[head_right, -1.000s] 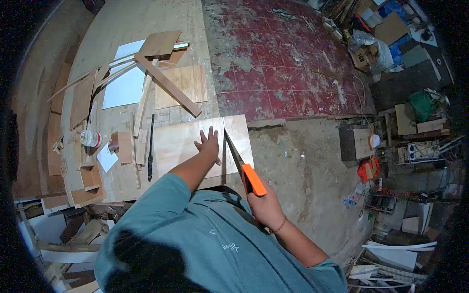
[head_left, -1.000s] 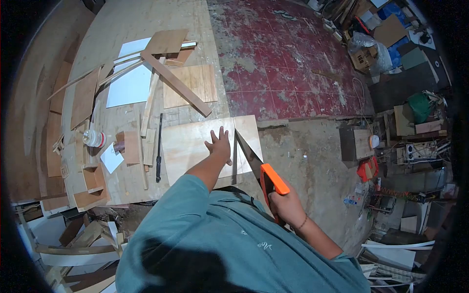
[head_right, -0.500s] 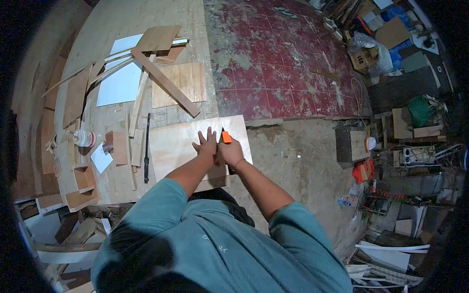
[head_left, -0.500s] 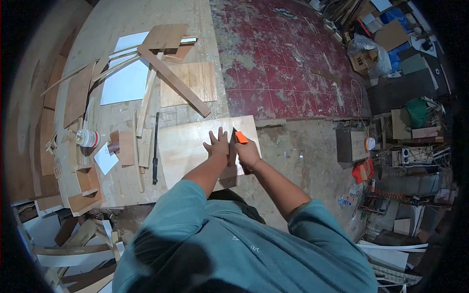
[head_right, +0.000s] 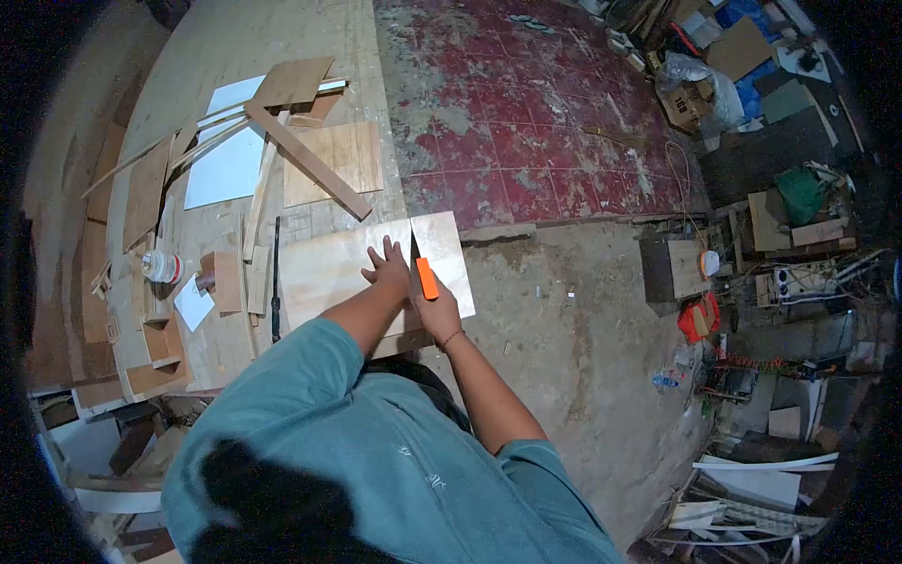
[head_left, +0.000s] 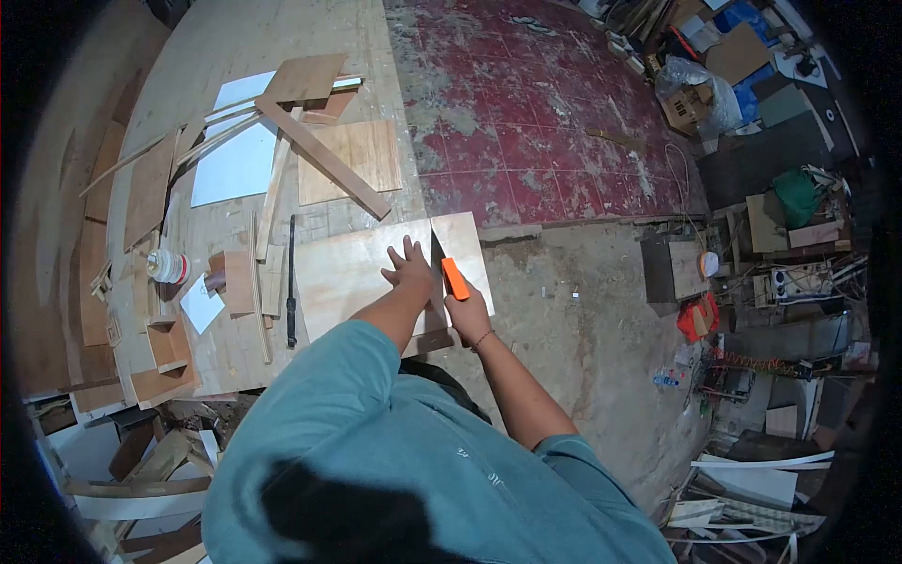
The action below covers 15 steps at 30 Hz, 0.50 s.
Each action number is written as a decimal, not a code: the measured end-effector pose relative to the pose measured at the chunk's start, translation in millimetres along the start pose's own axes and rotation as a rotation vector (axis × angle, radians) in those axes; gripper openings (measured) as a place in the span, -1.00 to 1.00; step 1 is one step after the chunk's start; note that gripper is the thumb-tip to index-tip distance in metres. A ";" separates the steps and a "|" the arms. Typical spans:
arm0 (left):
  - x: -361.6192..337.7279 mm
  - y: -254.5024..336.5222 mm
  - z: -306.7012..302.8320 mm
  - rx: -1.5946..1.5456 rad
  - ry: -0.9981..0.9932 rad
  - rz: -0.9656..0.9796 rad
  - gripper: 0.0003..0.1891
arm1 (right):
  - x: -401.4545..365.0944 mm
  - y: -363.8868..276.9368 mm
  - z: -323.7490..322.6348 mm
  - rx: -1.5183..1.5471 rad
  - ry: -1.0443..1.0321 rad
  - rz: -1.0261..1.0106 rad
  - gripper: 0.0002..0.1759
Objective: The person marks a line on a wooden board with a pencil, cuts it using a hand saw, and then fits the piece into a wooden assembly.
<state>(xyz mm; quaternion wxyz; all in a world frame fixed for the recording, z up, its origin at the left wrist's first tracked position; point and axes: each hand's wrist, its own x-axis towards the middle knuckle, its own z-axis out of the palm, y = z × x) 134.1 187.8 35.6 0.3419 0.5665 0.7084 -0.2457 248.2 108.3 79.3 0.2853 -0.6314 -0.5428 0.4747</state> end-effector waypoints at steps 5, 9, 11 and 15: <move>-2.5 -0.3 3.9 -0.003 0.011 0.015 0.56 | -36.1 39.8 -1.9 0.094 0.045 0.010 -0.39; -4.2 -1.6 2.5 -0.031 0.027 0.035 0.55 | -47.0 42.3 4.7 0.037 0.063 -0.073 -0.31; 12.4 -1.5 12.5 -0.039 0.057 0.027 0.54 | -36.6 3.4 4.4 0.035 0.114 -0.097 -0.34; -1.2 -1.0 5.4 -0.061 0.051 0.027 0.52 | -49.6 -63.7 -14.3 -0.047 0.059 0.047 -0.40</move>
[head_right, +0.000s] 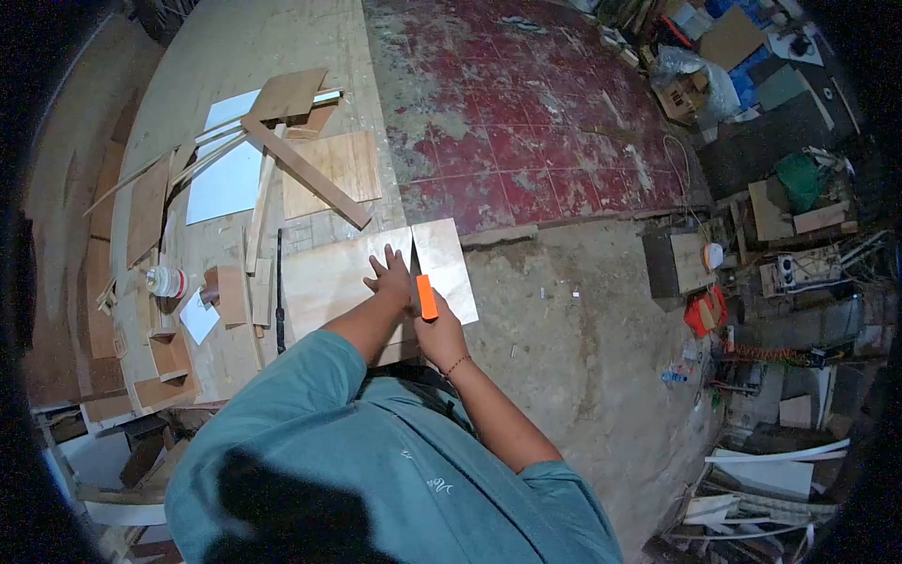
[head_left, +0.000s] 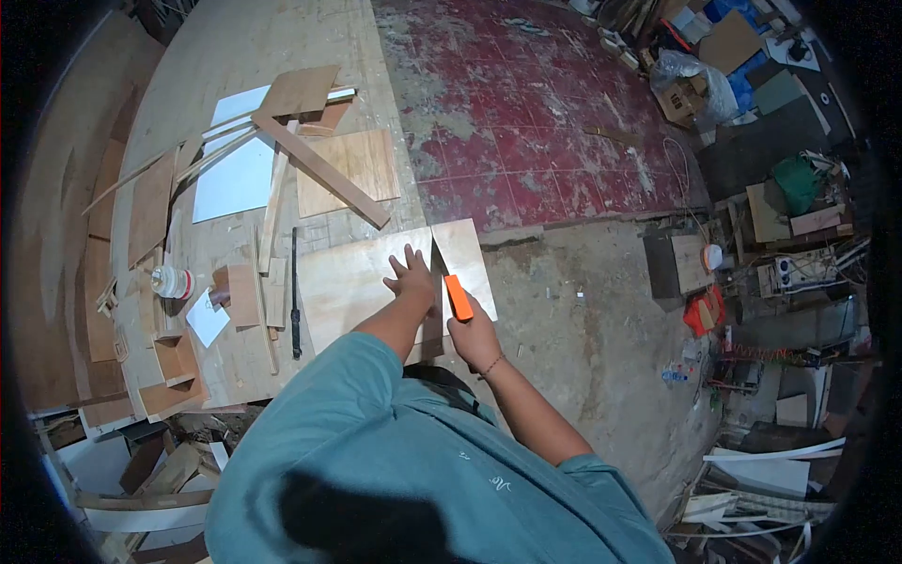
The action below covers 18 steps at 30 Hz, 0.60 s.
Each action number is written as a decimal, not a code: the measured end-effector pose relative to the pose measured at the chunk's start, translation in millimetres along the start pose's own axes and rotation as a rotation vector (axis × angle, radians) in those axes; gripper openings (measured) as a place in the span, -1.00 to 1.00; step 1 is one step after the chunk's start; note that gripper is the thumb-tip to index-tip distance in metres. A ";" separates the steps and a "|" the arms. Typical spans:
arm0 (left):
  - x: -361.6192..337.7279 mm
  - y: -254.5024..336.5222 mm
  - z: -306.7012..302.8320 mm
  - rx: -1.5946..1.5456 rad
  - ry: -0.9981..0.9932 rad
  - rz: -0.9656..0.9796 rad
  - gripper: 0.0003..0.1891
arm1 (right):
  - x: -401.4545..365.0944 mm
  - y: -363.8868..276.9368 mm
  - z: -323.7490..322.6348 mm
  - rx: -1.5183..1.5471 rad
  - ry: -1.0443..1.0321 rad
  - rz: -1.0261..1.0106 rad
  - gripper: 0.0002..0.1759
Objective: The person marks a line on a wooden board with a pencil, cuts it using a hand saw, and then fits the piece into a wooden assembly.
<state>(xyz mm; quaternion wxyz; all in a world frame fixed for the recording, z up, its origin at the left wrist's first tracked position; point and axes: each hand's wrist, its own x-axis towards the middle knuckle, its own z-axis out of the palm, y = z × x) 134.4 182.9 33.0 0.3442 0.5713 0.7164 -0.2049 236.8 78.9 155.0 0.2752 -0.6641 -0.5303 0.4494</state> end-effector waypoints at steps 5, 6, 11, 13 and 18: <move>-2.5 -1.6 0.1 0.060 0.022 0.024 0.61 | -64.3 -27.7 -55.5 0.036 -0.127 0.132 -0.40; 2.1 -3.4 6.2 0.061 0.018 0.030 0.61 | -79.3 -37.5 -68.6 0.033 -0.122 0.136 -0.40; 5.1 -7.3 6.7 0.068 0.043 0.072 0.60 | -79.0 -50.0 -95.5 -0.010 -0.080 0.229 -0.70; 1.1 -9.1 5.4 0.075 0.037 0.081 0.59 | -34.8 -13.2 -64.9 -0.060 -0.020 0.002 -0.76; 21.8 -7.3 15.5 0.076 0.077 0.053 0.51 | 136.1 25.6 34.0 -0.037 -0.214 0.465 -0.78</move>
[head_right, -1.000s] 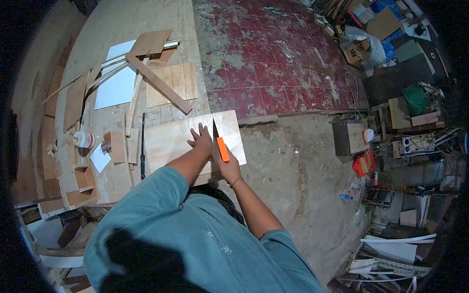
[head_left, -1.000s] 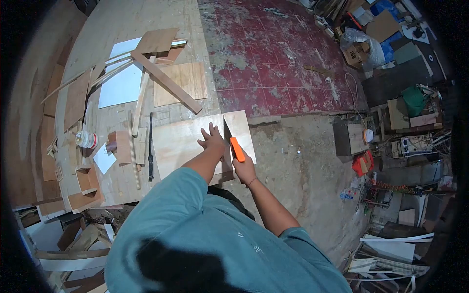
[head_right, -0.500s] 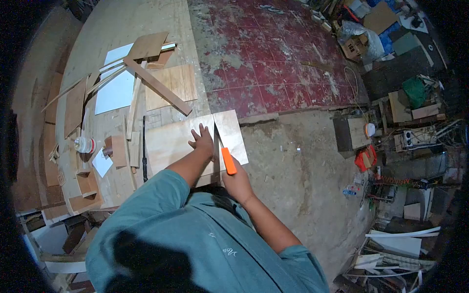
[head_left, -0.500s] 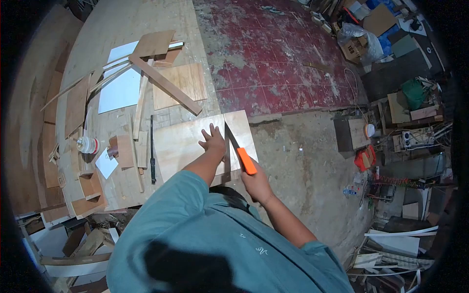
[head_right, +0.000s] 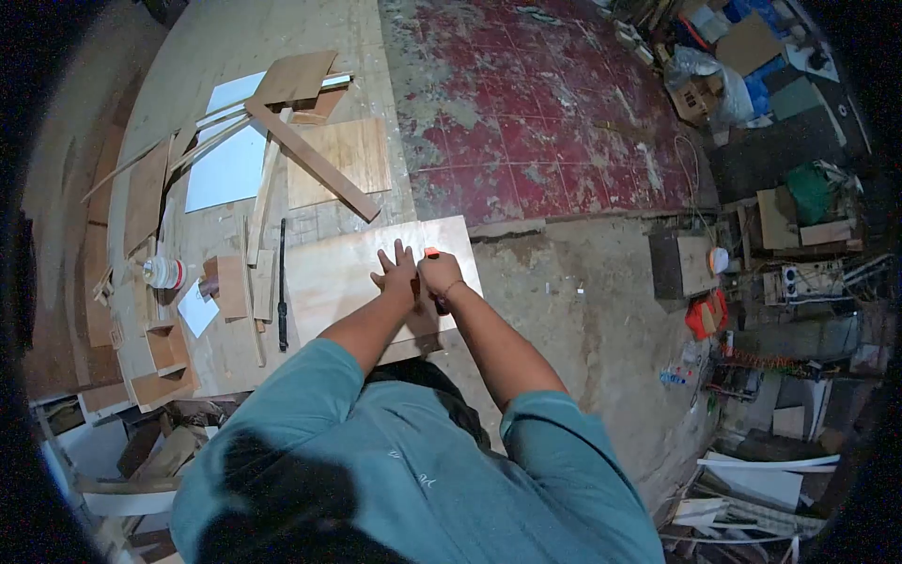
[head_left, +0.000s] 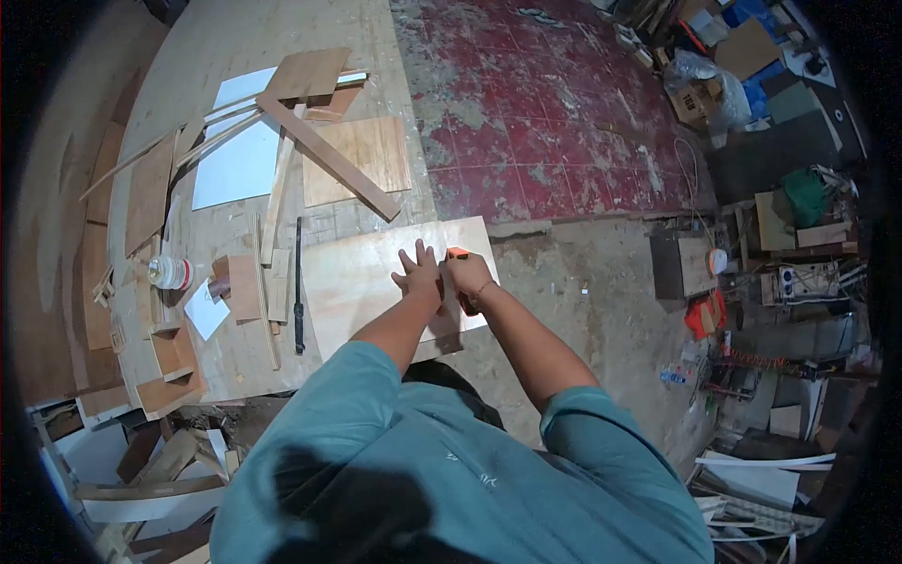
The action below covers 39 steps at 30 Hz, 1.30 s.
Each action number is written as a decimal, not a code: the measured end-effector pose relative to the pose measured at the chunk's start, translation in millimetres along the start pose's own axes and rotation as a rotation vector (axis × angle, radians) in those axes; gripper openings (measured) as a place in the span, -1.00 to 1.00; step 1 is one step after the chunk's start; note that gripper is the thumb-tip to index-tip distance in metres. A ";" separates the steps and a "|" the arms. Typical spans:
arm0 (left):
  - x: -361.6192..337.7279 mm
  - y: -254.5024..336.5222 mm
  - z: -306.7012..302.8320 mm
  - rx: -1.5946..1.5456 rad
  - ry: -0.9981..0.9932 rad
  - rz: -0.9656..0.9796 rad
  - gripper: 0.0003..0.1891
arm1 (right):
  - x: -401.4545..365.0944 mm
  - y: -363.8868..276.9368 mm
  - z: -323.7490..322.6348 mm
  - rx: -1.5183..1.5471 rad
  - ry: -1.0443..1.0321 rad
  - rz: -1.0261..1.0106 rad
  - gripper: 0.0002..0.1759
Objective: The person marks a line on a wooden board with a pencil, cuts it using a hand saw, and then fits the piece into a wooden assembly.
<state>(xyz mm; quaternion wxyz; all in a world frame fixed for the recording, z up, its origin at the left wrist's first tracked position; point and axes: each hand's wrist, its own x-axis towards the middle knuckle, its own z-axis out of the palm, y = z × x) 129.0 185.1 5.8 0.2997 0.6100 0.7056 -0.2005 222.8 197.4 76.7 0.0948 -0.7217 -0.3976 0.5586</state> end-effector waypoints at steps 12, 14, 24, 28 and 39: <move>-16.0 11.6 -20.2 0.051 -0.106 -0.067 0.61 | -54.6 103.4 20.0 0.131 0.249 -0.642 -0.42; -21.1 12.4 -21.6 0.040 -0.109 -0.084 0.61 | -60.7 103.5 17.3 0.140 0.239 -0.593 -0.43; 1.6 9.4 9.3 -0.060 -0.048 -0.049 0.28 | -73.3 83.2 22.4 0.114 0.283 -0.569 -0.44; -4.5 9.9 0.8 -0.118 -0.055 -0.020 -0.01 | -99.2 46.3 17.5 0.047 0.249 -0.395 -0.47; -11.2 6.2 -2.9 0.022 -0.033 0.010 0.59 | -301.3 60.2 -60.6 0.037 0.145 -0.290 -0.47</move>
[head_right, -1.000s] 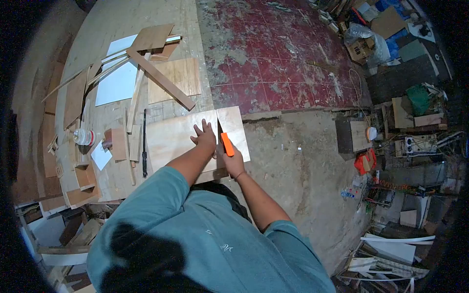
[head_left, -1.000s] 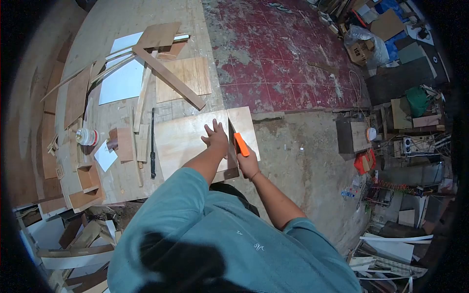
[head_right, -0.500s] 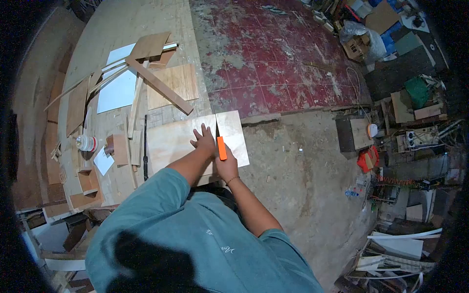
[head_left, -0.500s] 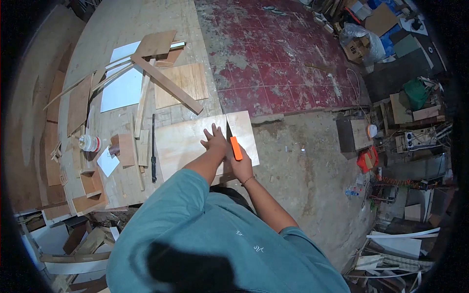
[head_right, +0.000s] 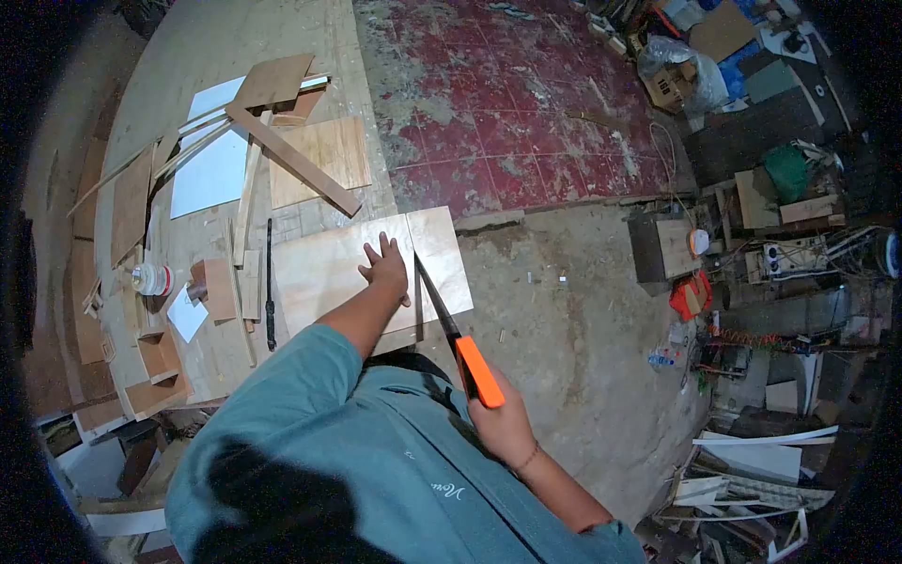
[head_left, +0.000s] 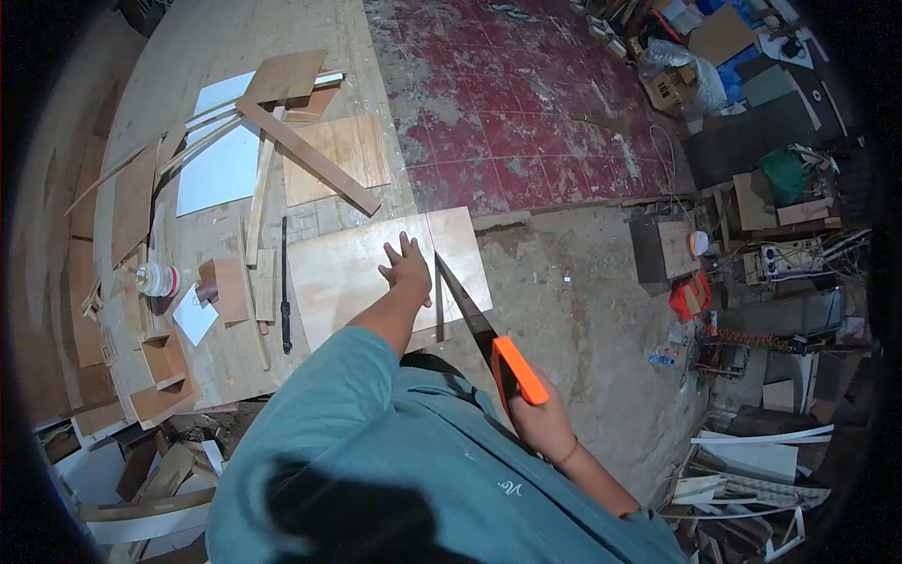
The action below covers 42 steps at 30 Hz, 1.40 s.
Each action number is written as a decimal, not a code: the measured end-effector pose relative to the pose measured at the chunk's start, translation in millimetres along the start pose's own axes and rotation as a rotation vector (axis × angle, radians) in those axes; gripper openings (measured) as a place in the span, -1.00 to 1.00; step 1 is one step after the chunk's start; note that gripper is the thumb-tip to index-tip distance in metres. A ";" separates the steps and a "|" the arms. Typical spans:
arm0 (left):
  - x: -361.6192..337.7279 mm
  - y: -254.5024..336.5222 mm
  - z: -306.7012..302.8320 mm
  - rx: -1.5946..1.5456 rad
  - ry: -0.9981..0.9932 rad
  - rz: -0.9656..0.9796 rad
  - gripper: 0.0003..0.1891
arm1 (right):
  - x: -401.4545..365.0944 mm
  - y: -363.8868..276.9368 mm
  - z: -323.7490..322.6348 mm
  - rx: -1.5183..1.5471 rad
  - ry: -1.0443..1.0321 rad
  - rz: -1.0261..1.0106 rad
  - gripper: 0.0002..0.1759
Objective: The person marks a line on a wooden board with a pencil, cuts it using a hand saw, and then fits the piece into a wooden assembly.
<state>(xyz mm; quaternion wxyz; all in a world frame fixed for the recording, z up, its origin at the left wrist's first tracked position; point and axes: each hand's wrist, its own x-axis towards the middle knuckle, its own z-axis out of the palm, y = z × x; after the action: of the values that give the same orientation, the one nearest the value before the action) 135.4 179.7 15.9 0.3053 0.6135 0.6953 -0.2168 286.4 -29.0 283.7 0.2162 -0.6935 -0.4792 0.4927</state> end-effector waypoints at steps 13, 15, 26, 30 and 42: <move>7.2 0.1 -4.7 -0.022 0.036 -0.005 0.47 | 272.8 59.6 92.0 0.109 -0.119 0.280 -0.76; -2.0 5.4 -6.4 -0.021 0.018 -0.007 0.45 | 265.0 69.6 78.1 0.038 -0.166 0.245 -0.69; -6.4 8.6 -11.3 -0.043 -0.043 -0.065 0.61 | 167.3 156.2 108.8 0.017 0.143 -0.330 -0.30; -4.3 6.8 -7.2 -0.063 -0.014 -0.065 0.62 | 159.5 177.9 112.8 0.034 0.175 -0.419 -0.29; -7.7 9.4 -4.4 -0.059 -0.032 -0.050 0.54 | 165.3 77.3 101.9 -0.009 0.098 -0.126 -0.41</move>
<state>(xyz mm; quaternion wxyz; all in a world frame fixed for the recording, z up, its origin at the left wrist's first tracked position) 144.4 178.6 25.1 0.3289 0.5831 0.7116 -0.2133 239.7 63.9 102.4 0.2669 -0.6861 -0.5131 0.4413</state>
